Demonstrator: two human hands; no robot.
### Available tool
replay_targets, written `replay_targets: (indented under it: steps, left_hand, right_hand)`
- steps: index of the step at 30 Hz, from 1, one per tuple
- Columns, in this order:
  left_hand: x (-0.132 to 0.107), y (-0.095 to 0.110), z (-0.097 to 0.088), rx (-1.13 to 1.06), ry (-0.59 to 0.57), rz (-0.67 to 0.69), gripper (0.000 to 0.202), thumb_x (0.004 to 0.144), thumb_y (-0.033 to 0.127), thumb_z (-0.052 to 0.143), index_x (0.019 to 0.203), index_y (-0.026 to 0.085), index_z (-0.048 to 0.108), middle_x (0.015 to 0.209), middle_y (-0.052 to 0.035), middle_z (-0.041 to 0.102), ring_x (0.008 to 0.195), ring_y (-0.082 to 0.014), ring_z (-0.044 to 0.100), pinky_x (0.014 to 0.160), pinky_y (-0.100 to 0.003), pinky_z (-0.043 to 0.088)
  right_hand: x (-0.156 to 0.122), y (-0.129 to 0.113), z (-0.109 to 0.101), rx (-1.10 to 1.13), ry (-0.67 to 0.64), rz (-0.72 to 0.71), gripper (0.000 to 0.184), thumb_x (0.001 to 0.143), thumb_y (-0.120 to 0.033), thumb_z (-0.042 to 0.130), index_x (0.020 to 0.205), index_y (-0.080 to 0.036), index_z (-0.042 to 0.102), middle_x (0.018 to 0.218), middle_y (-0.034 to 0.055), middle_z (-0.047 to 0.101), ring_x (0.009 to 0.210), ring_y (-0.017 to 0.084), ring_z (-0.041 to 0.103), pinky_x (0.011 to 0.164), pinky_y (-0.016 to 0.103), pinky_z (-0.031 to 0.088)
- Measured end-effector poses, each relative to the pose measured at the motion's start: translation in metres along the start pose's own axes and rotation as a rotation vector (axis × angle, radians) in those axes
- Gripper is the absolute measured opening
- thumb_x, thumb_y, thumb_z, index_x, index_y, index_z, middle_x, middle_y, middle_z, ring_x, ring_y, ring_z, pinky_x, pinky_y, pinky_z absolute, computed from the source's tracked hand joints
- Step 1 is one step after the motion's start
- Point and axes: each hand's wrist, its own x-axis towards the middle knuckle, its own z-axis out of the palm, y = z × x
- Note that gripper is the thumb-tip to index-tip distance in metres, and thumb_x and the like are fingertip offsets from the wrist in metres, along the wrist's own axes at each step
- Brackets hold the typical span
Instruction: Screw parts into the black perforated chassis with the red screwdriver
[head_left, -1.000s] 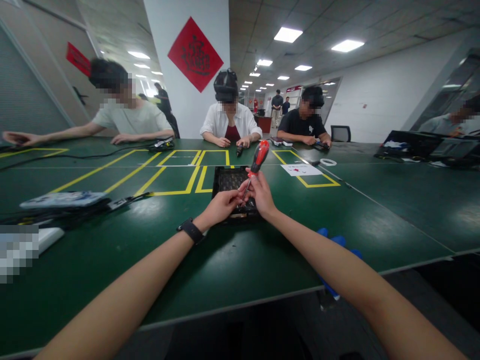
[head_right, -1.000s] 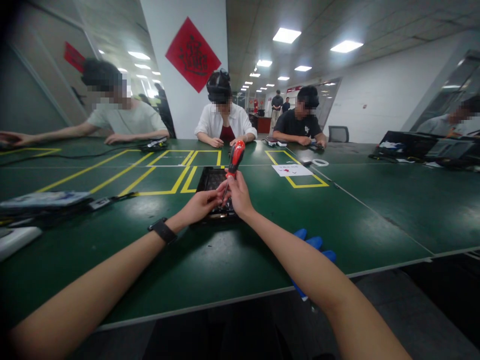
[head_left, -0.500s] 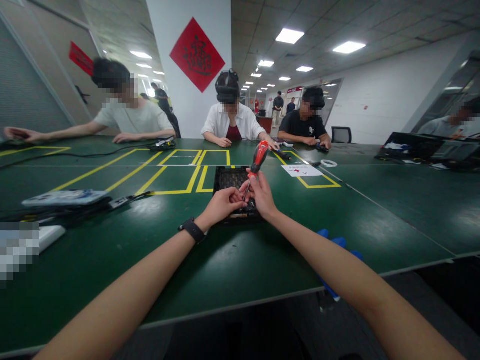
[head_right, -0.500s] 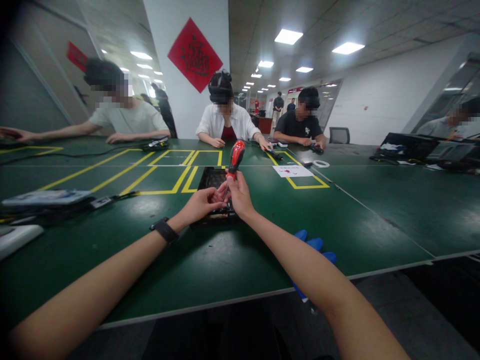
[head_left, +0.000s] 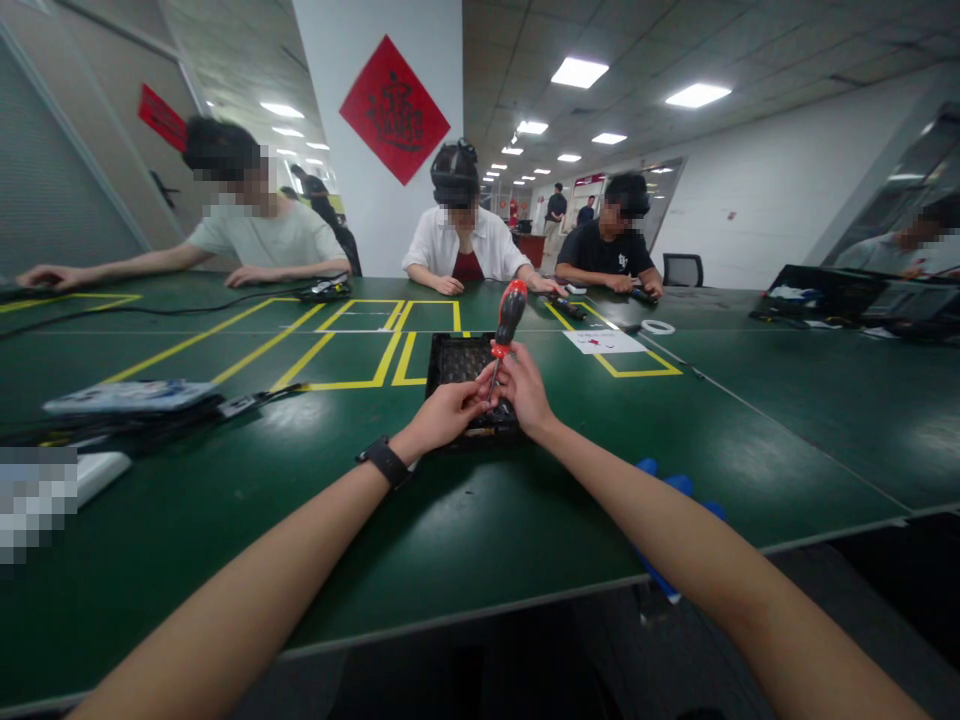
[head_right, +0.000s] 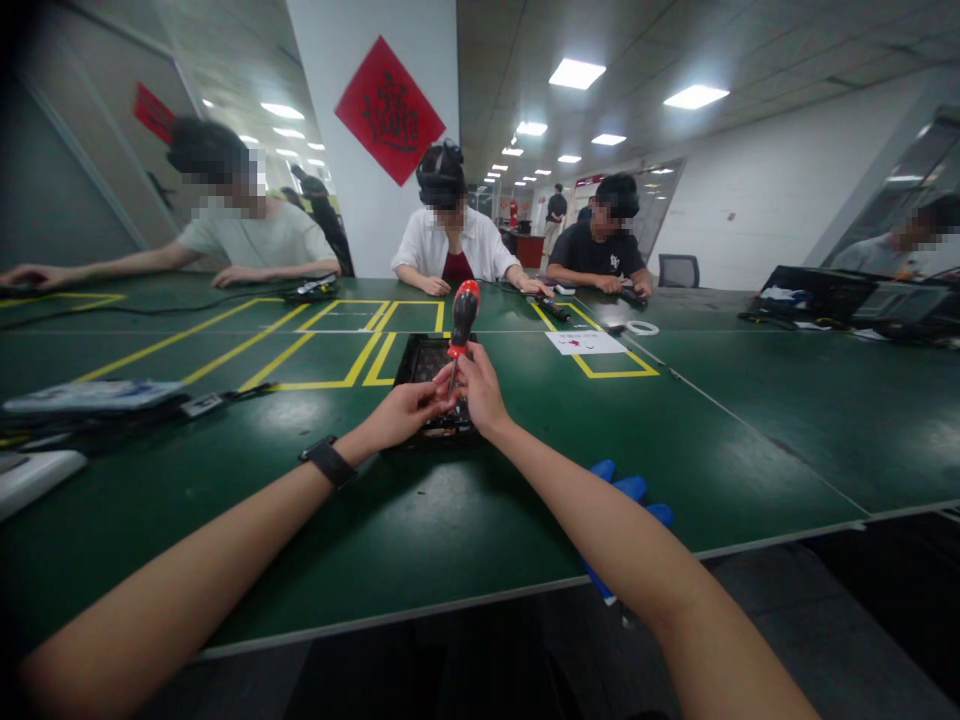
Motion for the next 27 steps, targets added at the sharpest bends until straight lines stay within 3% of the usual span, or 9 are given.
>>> replay_targets:
  steps: [8, 14, 20, 24, 27]
  left_hand:
    - [0.0003, 0.0030, 0.0002, 0.005, 0.047, -0.098, 0.027, 0.072, 0.041, 0.064, 0.080, 0.015, 0.059, 0.067, 0.0009, 0.060, 0.058, -0.0113, 0.051, 0.056, -0.022, 0.038]
    - [-0.0005, -0.0019, 0.0005, 0.076, 0.036, -0.072, 0.023, 0.075, 0.038, 0.060, 0.075, 0.015, 0.059, 0.065, 0.0007, 0.059, 0.058, -0.0119, 0.051, 0.056, -0.023, 0.037]
    - [-0.0002, 0.0011, -0.0017, 0.077, -0.005, -0.005, 0.020, 0.081, 0.031, 0.052, 0.081, 0.015, 0.063, 0.076, -0.0017, 0.065, 0.070, -0.0143, 0.056, 0.066, -0.024, 0.041]
    - [-0.0007, 0.0030, -0.0012, 0.026, 0.006, -0.049, 0.026, 0.081, 0.037, 0.052, 0.090, 0.015, 0.063, 0.075, -0.0012, 0.064, 0.064, -0.0126, 0.055, 0.061, -0.023, 0.040]
    - [-0.0013, 0.0020, 0.0001, 0.035, 0.035, -0.089, 0.031, 0.078, 0.043, 0.057, 0.087, 0.014, 0.061, 0.070, -0.0005, 0.062, 0.059, -0.0118, 0.052, 0.057, -0.022, 0.038]
  right_hand:
    - [-0.0017, -0.0028, 0.0030, -0.033, 0.024, -0.032, 0.026, 0.087, -0.040, 0.047, 0.106, -0.024, 0.039, 0.070, -0.0039, 0.058, 0.054, 0.008, 0.056, 0.040, 0.015, 0.042]
    - [-0.0010, -0.0020, 0.0027, -0.045, 0.020, -0.024, 0.031, 0.085, -0.043, 0.049, 0.107, -0.025, 0.038, 0.072, -0.0041, 0.060, 0.054, 0.008, 0.058, 0.042, 0.016, 0.043]
    - [-0.0002, -0.0009, 0.0025, -0.030, 0.007, -0.003, 0.031, 0.088, -0.045, 0.043, 0.110, -0.023, 0.042, 0.070, -0.0023, 0.061, 0.054, 0.009, 0.058, 0.042, 0.017, 0.044]
    - [-0.0006, -0.0020, 0.0037, -0.034, 0.032, -0.028, 0.030, 0.088, -0.043, 0.045, 0.110, -0.023, 0.041, 0.070, -0.0027, 0.061, 0.053, 0.009, 0.057, 0.041, 0.017, 0.044]
    - [-0.0009, -0.0026, 0.0049, -0.046, 0.040, -0.038, 0.031, 0.087, -0.044, 0.046, 0.109, -0.023, 0.041, 0.071, -0.0029, 0.061, 0.053, 0.008, 0.057, 0.040, 0.016, 0.044]
